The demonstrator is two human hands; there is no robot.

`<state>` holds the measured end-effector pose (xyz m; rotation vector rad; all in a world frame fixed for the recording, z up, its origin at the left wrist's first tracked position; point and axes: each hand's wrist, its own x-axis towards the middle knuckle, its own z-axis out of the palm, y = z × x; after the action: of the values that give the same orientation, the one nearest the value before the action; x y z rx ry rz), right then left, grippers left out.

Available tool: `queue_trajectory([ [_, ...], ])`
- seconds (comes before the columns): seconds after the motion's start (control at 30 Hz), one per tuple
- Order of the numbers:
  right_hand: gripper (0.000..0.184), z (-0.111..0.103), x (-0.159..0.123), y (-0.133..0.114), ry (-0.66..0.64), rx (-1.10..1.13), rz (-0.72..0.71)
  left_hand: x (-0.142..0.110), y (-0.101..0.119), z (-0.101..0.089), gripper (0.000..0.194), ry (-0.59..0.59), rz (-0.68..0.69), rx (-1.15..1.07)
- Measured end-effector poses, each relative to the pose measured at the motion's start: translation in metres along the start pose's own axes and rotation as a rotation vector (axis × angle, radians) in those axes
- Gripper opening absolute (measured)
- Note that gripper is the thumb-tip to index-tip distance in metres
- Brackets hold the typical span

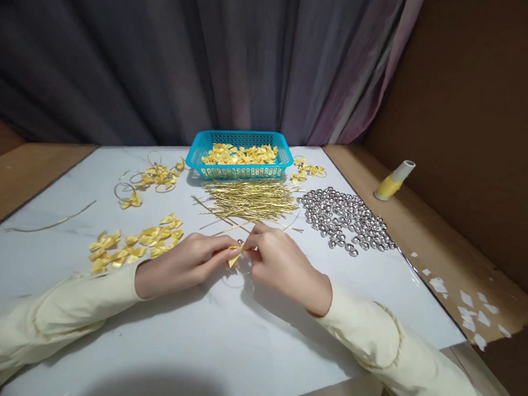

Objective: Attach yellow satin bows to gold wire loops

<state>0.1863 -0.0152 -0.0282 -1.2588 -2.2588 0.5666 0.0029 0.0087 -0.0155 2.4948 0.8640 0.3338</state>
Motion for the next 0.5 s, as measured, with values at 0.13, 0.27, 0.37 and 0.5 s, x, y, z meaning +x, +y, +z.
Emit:
queue_trajectory([
  [0.13, 0.019, -0.0016, 0.0003, -0.0001, -0.026, 0.003, 0.004, -0.0004, -0.0018, -0.0006, 0.029, -0.041, 0.026, -0.047],
  [0.27, 0.018, -0.0022, -0.0006, -0.0008, -0.040, -0.005, 0.008, 0.0002, -0.0016, -0.0031, 0.026, -0.079, 0.056, -0.050],
  [0.37, 0.018, -0.0019, -0.0006, -0.0013, -0.045, -0.008, 0.010, 0.0009, -0.0006, -0.0047, 0.025, -0.086, 0.039, -0.044],
  [0.5, 0.017, -0.0027, 0.0008, -0.0023, -0.059, -0.020, 0.027, 0.0013, 0.0002, -0.0050, 0.026, -0.085, 0.005, -0.096],
])
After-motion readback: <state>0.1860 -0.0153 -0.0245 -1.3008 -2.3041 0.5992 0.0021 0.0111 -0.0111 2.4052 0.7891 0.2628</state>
